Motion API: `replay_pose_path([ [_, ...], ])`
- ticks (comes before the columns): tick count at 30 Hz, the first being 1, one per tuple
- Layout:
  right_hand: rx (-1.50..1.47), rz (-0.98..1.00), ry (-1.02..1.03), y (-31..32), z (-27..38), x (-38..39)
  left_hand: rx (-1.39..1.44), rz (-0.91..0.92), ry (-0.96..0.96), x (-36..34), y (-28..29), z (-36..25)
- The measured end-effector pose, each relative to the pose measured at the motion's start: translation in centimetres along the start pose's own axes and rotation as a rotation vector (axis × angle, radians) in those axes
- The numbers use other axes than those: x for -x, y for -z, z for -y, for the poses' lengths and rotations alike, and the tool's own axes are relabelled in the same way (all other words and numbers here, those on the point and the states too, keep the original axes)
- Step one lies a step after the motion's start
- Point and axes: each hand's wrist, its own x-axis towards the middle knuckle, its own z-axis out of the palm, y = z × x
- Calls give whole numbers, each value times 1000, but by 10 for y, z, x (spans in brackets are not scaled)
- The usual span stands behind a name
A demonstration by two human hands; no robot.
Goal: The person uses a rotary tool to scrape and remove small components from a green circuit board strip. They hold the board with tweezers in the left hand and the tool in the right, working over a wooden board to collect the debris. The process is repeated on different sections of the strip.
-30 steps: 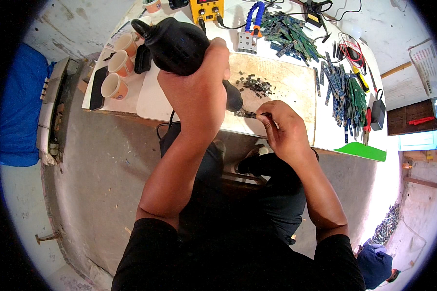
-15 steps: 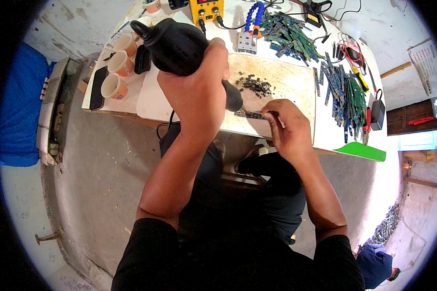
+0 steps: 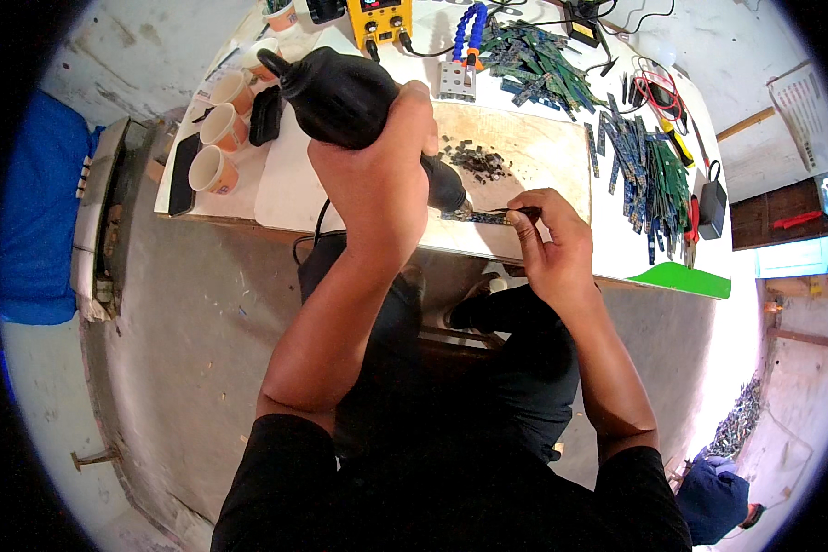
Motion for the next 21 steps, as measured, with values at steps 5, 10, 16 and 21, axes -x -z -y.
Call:
replay_pose_path([
  [5, -5, 23, -5, -1, 2, 0, -27, 11, -19, -1, 2, 2],
  [10, 6, 36, -12, -2, 1, 0, -7, 22, -36, -2, 3, 4],
  [16, 13, 33, -24, -2, 2, 0, -34, 32, -48, -2, 3, 3],
  [21, -1, 35, -17, -3, 0, -1, -42, 47, -65, -3, 4, 4],
])
